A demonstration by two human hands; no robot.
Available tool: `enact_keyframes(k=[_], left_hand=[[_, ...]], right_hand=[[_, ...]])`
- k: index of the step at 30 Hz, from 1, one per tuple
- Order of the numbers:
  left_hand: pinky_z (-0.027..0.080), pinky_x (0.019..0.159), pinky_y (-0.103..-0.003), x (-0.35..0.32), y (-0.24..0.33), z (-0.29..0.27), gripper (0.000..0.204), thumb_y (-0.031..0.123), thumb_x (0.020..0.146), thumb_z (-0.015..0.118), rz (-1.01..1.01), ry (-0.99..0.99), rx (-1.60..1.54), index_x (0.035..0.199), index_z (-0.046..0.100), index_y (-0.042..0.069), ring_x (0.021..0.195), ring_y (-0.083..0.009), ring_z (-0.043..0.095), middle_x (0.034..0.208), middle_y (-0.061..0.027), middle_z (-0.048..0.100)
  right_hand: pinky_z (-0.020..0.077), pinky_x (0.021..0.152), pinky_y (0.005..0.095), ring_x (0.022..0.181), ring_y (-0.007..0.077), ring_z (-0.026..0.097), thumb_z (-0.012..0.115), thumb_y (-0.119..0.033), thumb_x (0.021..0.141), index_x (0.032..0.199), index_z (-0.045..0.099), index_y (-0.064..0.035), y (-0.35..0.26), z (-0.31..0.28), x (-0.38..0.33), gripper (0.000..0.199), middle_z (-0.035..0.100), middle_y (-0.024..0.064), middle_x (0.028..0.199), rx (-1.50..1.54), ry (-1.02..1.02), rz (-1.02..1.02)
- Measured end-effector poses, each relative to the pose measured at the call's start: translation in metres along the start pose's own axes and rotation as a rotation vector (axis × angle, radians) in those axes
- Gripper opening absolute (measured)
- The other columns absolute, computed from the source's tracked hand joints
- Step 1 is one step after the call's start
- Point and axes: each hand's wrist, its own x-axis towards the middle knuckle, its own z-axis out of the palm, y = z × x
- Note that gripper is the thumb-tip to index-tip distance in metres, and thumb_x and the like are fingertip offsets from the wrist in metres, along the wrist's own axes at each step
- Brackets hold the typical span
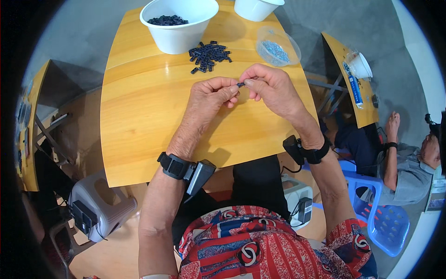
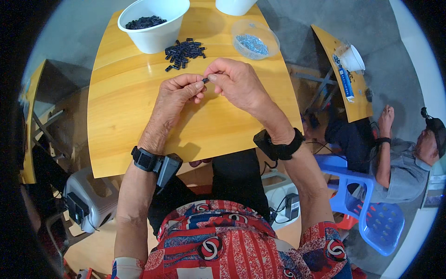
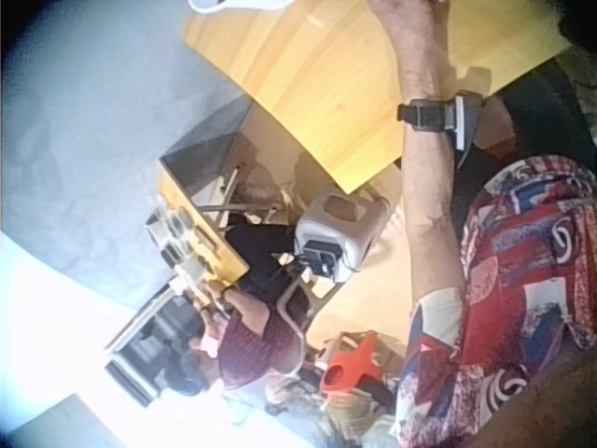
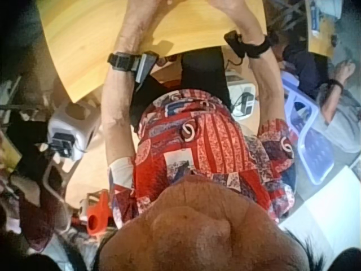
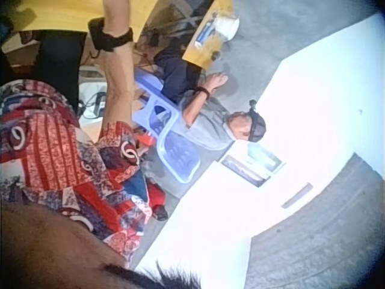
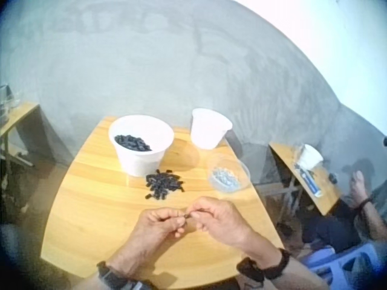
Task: Assembling small blue and black plastic components on a wooden workbench.
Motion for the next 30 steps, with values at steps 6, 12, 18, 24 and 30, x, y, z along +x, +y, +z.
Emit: enact_keyframes(k=[6, 12, 18, 24, 30], left_hand=[[0.047, 0.057, -0.02, 0.001, -0.0013, 0.0, 0.011, 0.003, 0.086, 0.062, -0.02, -0.026, 0.024, 0.093, 0.066, -0.003, 0.062, -0.008, 0.055, 0.072, -0.004, 0.063], [0.047, 0.057, -0.02, -0.0009, -0.0006, -0.0002, 0.01, 0.003, 0.086, 0.062, -0.017, -0.034, 0.013, 0.092, 0.066, -0.003, 0.062, -0.0076, 0.055, 0.072, -0.0037, 0.063], [0.048, 0.06, -0.021, 0.0005, -0.002, -0.003, 0.012, 0.007, 0.086, 0.063, -0.034, -0.065, 0.058, 0.094, 0.066, -0.001, 0.064, -0.0083, 0.057, 0.076, -0.0037, 0.064], [0.046, 0.059, -0.02, -0.0012, 0.0006, -0.0013, 0.009, 0.005, 0.086, 0.062, -0.042, -0.051, 0.047, 0.091, 0.066, -0.002, 0.062, -0.0081, 0.055, 0.073, -0.0037, 0.063], [0.046, 0.057, -0.02, -0.0009, -0.0009, -0.0016, 0.008, 0.002, 0.085, 0.062, -0.045, -0.047, 0.029, 0.088, 0.066, -0.004, 0.061, -0.0083, 0.054, 0.071, -0.0046, 0.062]], right_hand=[[0.0451, 0.056, 0.0225, 0.06, 0.0082, 0.054, 0.053, -0.009, 0.088, 0.091, 0.06, -0.0007, -0.0036, -0.0011, -0.0037, 0.011, 0.059, 0.0028, 0.075, -0.208, -0.009, -0.086], [0.046, 0.054, 0.0323, 0.056, 0.0181, 0.058, 0.054, -0.006, 0.083, 0.087, 0.059, 0.0009, -0.0055, 0.0015, -0.0029, 0.009, 0.059, 0.0109, 0.075, -0.273, 0.028, -0.154], [0.0469, 0.062, 0.0379, 0.069, 0.0297, 0.06, 0.058, -0.004, 0.081, 0.085, 0.059, -0.0007, -0.0026, 0.001, -0.0006, 0.006, 0.059, 0.0138, 0.078, -0.444, 0.042, -0.292], [0.0462, 0.053, 0.0298, 0.057, 0.0182, 0.058, 0.056, -0.003, 0.083, 0.086, 0.059, -0.0001, -0.0049, 0.0013, -0.0004, 0.005, 0.056, 0.0101, 0.074, -0.562, 0.018, -0.36], [0.0472, 0.06, 0.0418, 0.07, 0.0354, 0.059, 0.059, -0.004, 0.08, 0.083, 0.06, -0.0046, -0.0055, 0.0052, -0.0018, 0.004, 0.057, 0.0134, 0.075, -0.618, 0.036, -0.417]])
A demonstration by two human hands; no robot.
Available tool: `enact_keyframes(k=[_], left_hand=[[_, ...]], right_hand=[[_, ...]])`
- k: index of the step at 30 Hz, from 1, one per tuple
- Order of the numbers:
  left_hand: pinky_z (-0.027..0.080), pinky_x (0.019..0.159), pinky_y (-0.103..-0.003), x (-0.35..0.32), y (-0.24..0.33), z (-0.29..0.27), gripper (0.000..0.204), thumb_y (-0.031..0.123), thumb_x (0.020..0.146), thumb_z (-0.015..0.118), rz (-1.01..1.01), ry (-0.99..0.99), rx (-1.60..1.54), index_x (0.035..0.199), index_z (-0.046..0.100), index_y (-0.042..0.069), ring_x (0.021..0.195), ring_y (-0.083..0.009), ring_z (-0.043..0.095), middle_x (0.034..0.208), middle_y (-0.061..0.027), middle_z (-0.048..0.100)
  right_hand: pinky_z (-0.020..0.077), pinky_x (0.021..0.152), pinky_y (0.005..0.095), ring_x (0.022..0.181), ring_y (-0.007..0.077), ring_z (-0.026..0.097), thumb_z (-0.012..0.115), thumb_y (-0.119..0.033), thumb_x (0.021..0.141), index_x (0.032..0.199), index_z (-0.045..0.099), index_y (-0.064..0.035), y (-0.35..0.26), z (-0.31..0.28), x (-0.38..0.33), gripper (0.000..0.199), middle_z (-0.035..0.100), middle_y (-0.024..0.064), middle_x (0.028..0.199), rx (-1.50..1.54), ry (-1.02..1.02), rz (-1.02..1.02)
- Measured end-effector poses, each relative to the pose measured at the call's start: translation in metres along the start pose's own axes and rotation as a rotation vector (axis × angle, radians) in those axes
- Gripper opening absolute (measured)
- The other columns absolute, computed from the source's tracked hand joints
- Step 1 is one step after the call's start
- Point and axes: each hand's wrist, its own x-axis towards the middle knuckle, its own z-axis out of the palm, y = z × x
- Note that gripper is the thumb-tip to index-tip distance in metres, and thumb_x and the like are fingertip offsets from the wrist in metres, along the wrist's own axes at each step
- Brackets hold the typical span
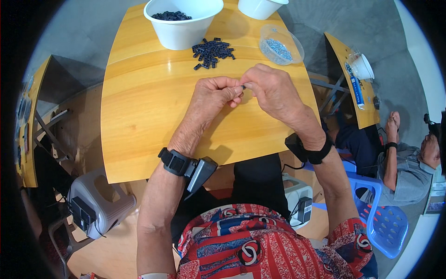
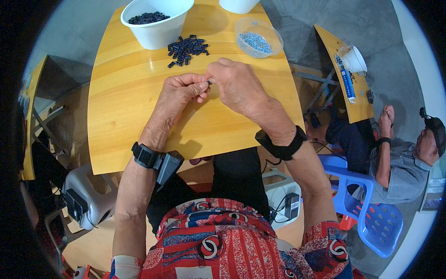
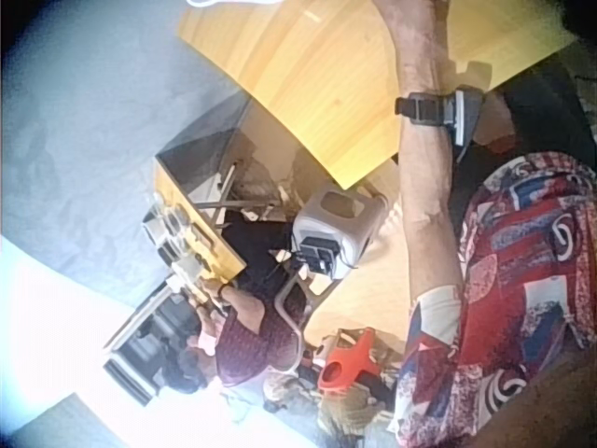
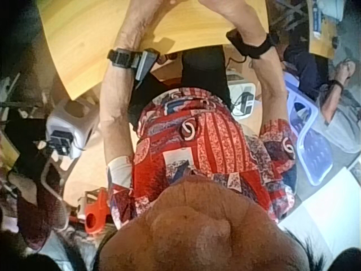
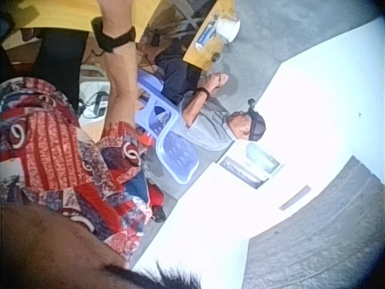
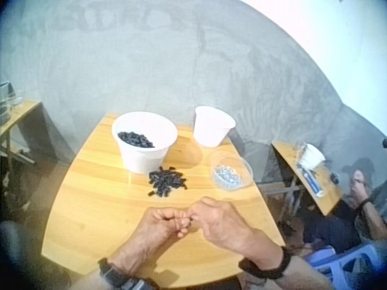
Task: Assembling small blue and black plastic components on a wooden workbench.
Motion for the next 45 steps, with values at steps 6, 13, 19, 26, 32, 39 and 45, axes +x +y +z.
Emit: enact_keyframes(k=[6, 13, 19, 26, 32, 39, 45], left_hand=[[0.045, 0.057, -0.021, 0.0, -0.001, -0.001, 0.008, 0.001, 0.085, 0.061, 0.003, 0.012, -0.011, 0.087, 0.066, -0.004, 0.06, -0.0084, 0.054, 0.071, -0.0049, 0.063], [0.046, 0.057, -0.02, 0.003, -0.004, -0.005, 0.01, 0.006, 0.086, 0.063, -0.018, 0.047, 0.046, 0.088, 0.067, -0.002, 0.062, -0.0085, 0.055, 0.075, -0.005, 0.064], [0.048, 0.058, -0.02, 0.003, -0.004, -0.008, 0.011, 0.008, 0.087, 0.062, -0.044, 0.061, -0.044, 0.092, 0.065, -0.001, 0.063, -0.0084, 0.057, 0.075, -0.0044, 0.064], [0.048, 0.059, -0.019, 0.003, -0.002, -0.007, 0.011, 0.009, 0.087, 0.062, -0.037, 0.029, -0.026, 0.091, 0.065, 0.0, 0.062, -0.0078, 0.057, 0.075, -0.0038, 0.064], [0.048, 0.058, -0.019, 0.003, -0.004, -0.006, 0.008, 0.006, 0.086, 0.063, -0.033, 0.05, 0.011, 0.089, 0.066, -0.001, 0.062, -0.0082, 0.057, 0.074, -0.0039, 0.064], [0.05, 0.06, -0.021, 0.004, -0.006, -0.006, 0.008, 0.004, 0.086, 0.062, -0.004, 0.066, 0.035, 0.088, 0.066, -0.002, 0.064, -0.0097, 0.059, 0.074, -0.0059, 0.065], [0.053, 0.065, -0.023, 0.002, -0.005, -0.006, 0.011, 0.005, 0.087, 0.061, -0.036, 0.039, 0.005, 0.094, 0.065, -0.003, 0.068, -0.0117, 0.062, 0.079, -0.0076, 0.066]], right_hand=[[0.0495, 0.06, 0.04, 0.071, 0.0348, 0.062, 0.061, -0.005, 0.078, 0.085, 0.06, -0.0029, -0.001, 0.006, 0.006, 0.007, 0.061, 0.0146, 0.078, 0.066, 0.037, 0.018], [0.0505, 0.059, 0.0373, 0.068, 0.0304, 0.063, 0.061, -0.008, 0.078, 0.081, 0.061, -0.0011, -0.003, 0.018, 0.006, 0.007, 0.063, 0.0142, 0.075, 0.112, 0.112, 0.113], [0.0494, 0.053, 0.0274, 0.061, 0.0135, 0.063, 0.06, -0.012, 0.084, 0.09, 0.064, 0.0003, 0.004, 0.014, 0.0, 0.015, 0.065, 0.0084, 0.072, 0.535, 0.104, 0.402], [0.0488, 0.054, 0.0257, 0.06, 0.0113, 0.062, 0.058, -0.01, 0.086, 0.092, 0.064, 0.0016, 0.007, 0.018, -0.009, 0.014, 0.065, 0.0083, 0.072, 0.503, 0.142, 0.371], [0.0493, 0.06, 0.0365, 0.069, 0.031, 0.063, 0.057, -0.003, 0.08, 0.085, 0.061, 0.001, 0.001, 0.03, -0.016, 0.008, 0.062, 0.0171, 0.076, 0.144, 0.262, 0.133], [0.0488, 0.062, 0.0391, 0.072, 0.0345, 0.062, 0.057, -0.004, 0.08, 0.084, 0.06, 0.0008, 0.003, 0.035, -0.017, 0.007, 0.061, 0.0174, 0.075, 0.142, 0.285, 0.162], [0.0503, 0.057, 0.032, 0.063, 0.0233, 0.064, 0.057, -0.007, 0.085, 0.087, 0.062, 0.0014, -0.002, 0.023, -0.017, 0.011, 0.063, 0.0147, 0.074, 0.313, 0.172, 0.361]])
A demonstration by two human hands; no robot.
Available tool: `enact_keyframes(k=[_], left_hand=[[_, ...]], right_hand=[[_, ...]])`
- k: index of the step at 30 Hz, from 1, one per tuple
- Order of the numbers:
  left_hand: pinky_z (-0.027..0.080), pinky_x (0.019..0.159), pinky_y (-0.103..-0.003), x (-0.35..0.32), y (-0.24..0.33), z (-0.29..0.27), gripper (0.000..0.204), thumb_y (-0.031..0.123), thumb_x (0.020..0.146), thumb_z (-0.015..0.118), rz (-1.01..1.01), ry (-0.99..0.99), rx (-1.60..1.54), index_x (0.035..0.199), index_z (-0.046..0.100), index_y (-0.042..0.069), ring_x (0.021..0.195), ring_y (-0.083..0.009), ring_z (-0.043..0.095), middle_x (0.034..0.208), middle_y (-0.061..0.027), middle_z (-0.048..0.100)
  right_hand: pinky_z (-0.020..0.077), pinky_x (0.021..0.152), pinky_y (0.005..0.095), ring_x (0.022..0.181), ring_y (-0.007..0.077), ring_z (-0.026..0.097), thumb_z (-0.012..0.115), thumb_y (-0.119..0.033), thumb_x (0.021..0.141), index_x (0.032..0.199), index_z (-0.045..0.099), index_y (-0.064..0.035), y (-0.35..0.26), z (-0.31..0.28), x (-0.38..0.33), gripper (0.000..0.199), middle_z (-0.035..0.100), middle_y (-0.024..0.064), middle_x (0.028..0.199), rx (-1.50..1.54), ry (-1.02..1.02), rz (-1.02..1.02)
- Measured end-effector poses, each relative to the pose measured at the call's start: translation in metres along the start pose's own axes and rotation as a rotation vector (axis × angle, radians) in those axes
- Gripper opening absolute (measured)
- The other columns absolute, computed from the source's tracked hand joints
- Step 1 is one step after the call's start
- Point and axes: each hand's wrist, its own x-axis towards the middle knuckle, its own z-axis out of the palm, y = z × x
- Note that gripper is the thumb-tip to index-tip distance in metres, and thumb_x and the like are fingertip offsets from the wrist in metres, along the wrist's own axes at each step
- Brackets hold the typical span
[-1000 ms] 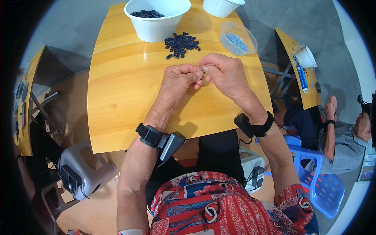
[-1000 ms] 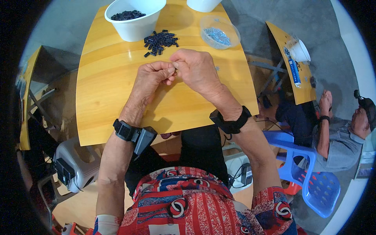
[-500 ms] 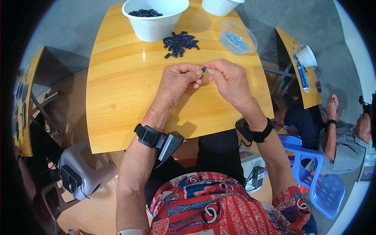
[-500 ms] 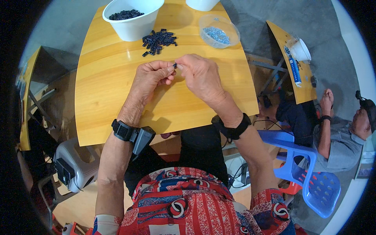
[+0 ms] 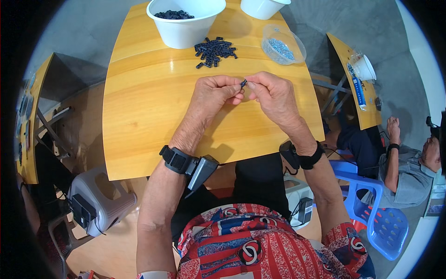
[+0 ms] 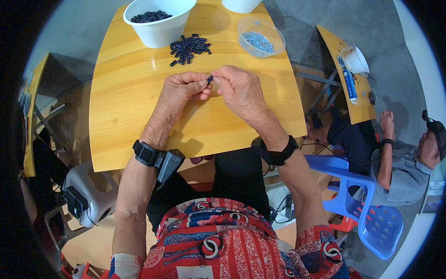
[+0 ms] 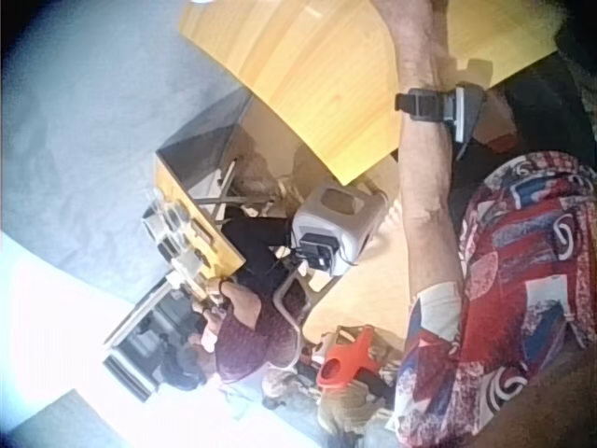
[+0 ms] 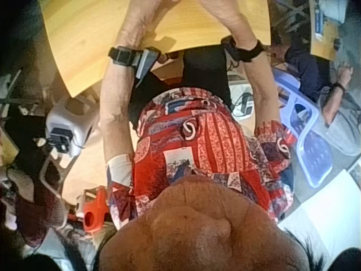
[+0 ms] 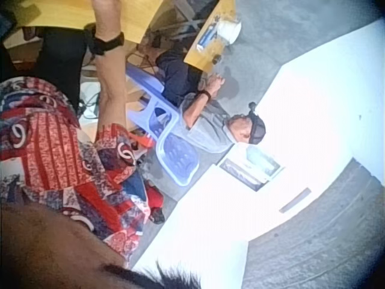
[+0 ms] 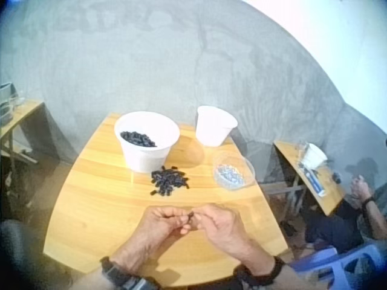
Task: Assembling small blue and black plastic components on a wooden workbench.
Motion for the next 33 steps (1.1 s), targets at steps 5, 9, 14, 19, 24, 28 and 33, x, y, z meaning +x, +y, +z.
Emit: enact_keyframes(k=[5, 9, 14, 19, 24, 28, 33], left_hand=[[0.054, 0.067, -0.024, 0.0, 0.001, 0.001, 0.012, 0.005, 0.087, 0.061, -0.019, 0.005, 0.001, 0.094, 0.065, -0.003, 0.069, -0.0124, 0.063, 0.08, -0.0081, 0.066], [0.054, 0.065, -0.023, 0.0, 0.003, 0.003, 0.011, 0.006, 0.087, 0.062, -0.026, 0.009, 0.02, 0.093, 0.066, -0.002, 0.069, -0.0118, 0.063, 0.08, -0.0079, 0.067], [0.052, 0.059, -0.02, -0.001, 0.008, 0.006, 0.009, 0.003, 0.085, 0.063, -0.029, -0.013, 0.062, 0.088, 0.066, -0.005, 0.065, -0.0109, 0.062, 0.077, -0.0084, 0.067], [0.051, 0.057, -0.02, -0.001, 0.006, 0.005, 0.01, 0.006, 0.084, 0.065, -0.051, 0.019, 0.071, 0.085, 0.066, -0.004, 0.063, -0.0098, 0.061, 0.073, -0.007, 0.066], [0.055, 0.061, -0.023, 0.002, -0.001, 0.0, 0.01, 0.007, 0.084, 0.066, -0.035, 0.012, 0.089, 0.089, 0.067, -0.001, 0.069, -0.0123, 0.064, 0.08, -0.0076, 0.067], [0.055, 0.062, -0.024, 0.002, -0.001, 0.001, 0.009, 0.006, 0.083, 0.067, -0.022, 0.023, 0.058, 0.088, 0.067, -0.001, 0.069, -0.013, 0.064, 0.08, -0.0079, 0.067], [0.05, 0.059, -0.021, -0.001, 0.001, 0.004, 0.008, 0.004, 0.082, 0.066, -0.007, 0.048, 0.012, 0.084, 0.067, -0.003, 0.063, -0.0102, 0.061, 0.074, -0.0079, 0.067]], right_hand=[[0.0508, 0.057, 0.0302, 0.062, 0.0206, 0.064, 0.056, -0.007, 0.085, 0.092, 0.062, 0.0027, 0.001, -0.004, -0.001, 0.013, 0.064, 0.0148, 0.077, 0.012, -0.038, -0.018], [0.0511, 0.059, 0.0312, 0.062, 0.0211, 0.064, 0.056, -0.005, 0.083, 0.092, 0.061, 0.0031, 0.005, -0.005, -0.003, 0.013, 0.064, 0.0148, 0.079, -0.01, -0.031, -0.067], [0.051, 0.062, 0.0336, 0.071, 0.0265, 0.065, 0.059, -0.005, 0.081, 0.092, 0.06, 0.0026, 0.008, -0.006, -0.007, 0.014, 0.064, 0.0148, 0.081, 0.005, -0.033, -0.119], [0.0505, 0.065, 0.038, 0.08, 0.0323, 0.063, 0.065, -0.011, 0.079, 0.096, 0.058, -0.0001, 0.003, -0.012, -0.007, 0.021, 0.063, 0.0155, 0.085, -0.142, -0.036, -0.254], [0.0498, 0.066, 0.0416, 0.081, 0.0345, 0.062, 0.072, -0.022, 0.075, 0.103, 0.054, -0.003, 0.001, -0.009, -0.01, 0.039, 0.062, 0.0159, 0.089, -0.325, -0.045, -0.272], [0.0498, 0.061, 0.037, 0.073, 0.0283, 0.063, 0.075, -0.024, 0.072, 0.104, 0.053, -0.0017, 0.004, -0.007, -0.007, 0.045, 0.062, 0.0145, 0.092, -0.34, -0.054, -0.339], [0.0499, 0.058, 0.033, 0.067, 0.0249, 0.063, 0.076, -0.022, 0.071, 0.104, 0.054, -0.0018, 0.003, -0.007, -0.008, 0.044, 0.062, 0.0128, 0.094, -0.397, -0.014, -0.341]])
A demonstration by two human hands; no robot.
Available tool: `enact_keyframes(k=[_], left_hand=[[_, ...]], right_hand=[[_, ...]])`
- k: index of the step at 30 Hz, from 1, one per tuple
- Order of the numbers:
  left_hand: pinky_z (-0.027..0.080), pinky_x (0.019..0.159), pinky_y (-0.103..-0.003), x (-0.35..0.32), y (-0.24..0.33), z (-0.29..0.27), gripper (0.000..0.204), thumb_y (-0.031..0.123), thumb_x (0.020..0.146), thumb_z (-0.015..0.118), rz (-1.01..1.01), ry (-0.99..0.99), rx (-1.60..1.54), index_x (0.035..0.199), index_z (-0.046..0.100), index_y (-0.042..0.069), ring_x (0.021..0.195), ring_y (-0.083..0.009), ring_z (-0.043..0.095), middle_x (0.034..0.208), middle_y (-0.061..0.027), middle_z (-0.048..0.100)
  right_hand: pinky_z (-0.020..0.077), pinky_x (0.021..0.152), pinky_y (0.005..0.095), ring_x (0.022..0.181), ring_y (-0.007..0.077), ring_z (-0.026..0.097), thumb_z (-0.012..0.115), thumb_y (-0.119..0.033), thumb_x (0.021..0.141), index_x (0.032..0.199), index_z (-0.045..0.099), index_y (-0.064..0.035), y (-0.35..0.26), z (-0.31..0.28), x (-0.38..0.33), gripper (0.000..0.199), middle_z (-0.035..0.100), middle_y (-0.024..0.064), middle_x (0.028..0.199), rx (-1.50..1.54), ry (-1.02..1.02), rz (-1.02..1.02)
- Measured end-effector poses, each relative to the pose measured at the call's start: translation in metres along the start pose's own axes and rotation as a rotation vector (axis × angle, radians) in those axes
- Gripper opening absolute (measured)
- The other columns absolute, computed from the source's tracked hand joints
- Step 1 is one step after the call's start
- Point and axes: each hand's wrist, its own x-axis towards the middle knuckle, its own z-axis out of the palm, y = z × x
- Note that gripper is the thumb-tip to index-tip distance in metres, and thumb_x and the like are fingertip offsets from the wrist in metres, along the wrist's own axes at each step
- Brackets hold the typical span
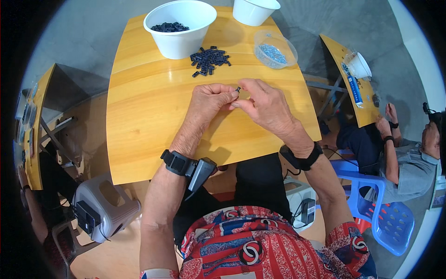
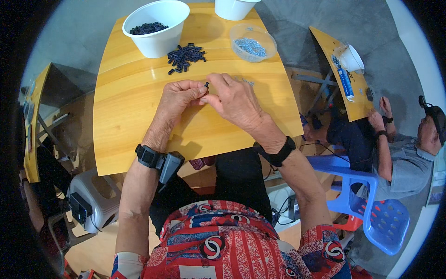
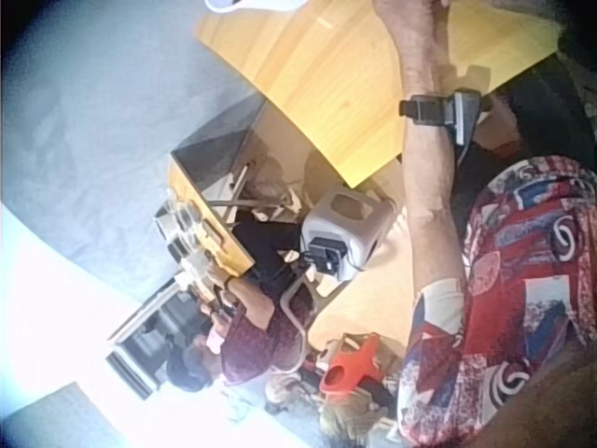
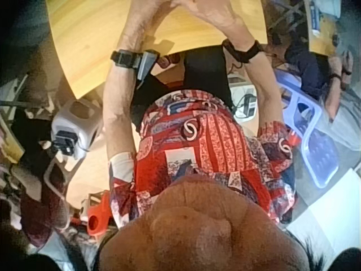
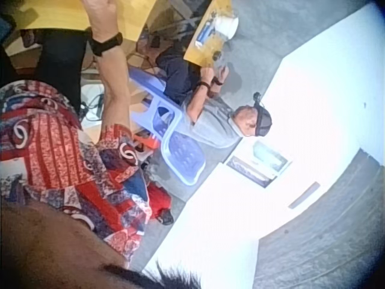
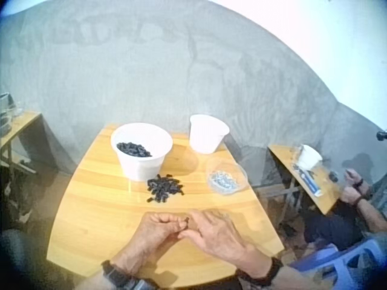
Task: Assembling small blue and black plastic components on a wooden workbench.
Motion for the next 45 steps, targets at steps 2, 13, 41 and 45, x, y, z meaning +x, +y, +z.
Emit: enact_keyframes(k=[2, 13, 41, 45], left_hand=[[0.051, 0.059, -0.021, 0.001, -0.001, -0.001, 0.007, 0.004, 0.082, 0.066, 0.003, 0.001, -0.004, 0.084, 0.067, -0.004, 0.063, -0.0103, 0.061, 0.075, -0.0079, 0.067], [0.051, 0.064, -0.021, 0.004, -0.008, -0.003, 0.009, 0.004, 0.082, 0.065, 0.063, -0.03, 0.074, 0.085, 0.068, -0.004, 0.067, -0.0104, 0.061, 0.076, -0.0079, 0.067], [0.05, 0.06, -0.022, -0.005, 0.0, 0.001, 0.015, 0.004, 0.085, 0.054, -0.004, -0.292, 0.325, 0.081, 0.067, -0.002, 0.064, -0.0093, 0.061, 0.073, -0.0043, 0.065], [0.049, 0.063, -0.023, -0.007, 0.003, 0.006, 0.021, 0.015, 0.087, 0.056, -0.02, -0.269, 0.366, 0.085, 0.068, -0.002, 0.067, -0.0112, 0.061, 0.075, -0.0055, 0.066]], right_hand=[[0.0496, 0.057, 0.0344, 0.068, 0.0292, 0.062, 0.073, -0.018, 0.073, 0.098, 0.054, -0.0031, 0.0, 0.0, -0.001, 0.035, 0.06, 0.0126, 0.087, -0.118, 0.007, -0.107], [0.0483, 0.051, 0.0369, 0.062, 0.0295, 0.06, 0.068, -0.013, 0.076, 0.084, 0.049, -0.0044, -0.001, 0.01, -0.001, 0.022, 0.055, 0.0122, 0.071, -0.208, 0.0, -0.169], [0.0476, 0.045, 0.0292, 0.059, 0.0194, 0.057, 0.07, -0.027, 0.069, 0.061, 0.051, -0.0067, -0.013, 0.022, -0.024, 0.029, 0.046, 0.0057, 0.068, -0.366, 0.053, -0.167], [0.0492, 0.048, 0.0296, 0.055, 0.0219, 0.058, 0.07, -0.024, 0.071, 0.066, 0.051, -0.0049, -0.008, -0.002, -0.028, 0.028, 0.049, 0.0073, 0.068, -0.235, 0.039, -0.115]])
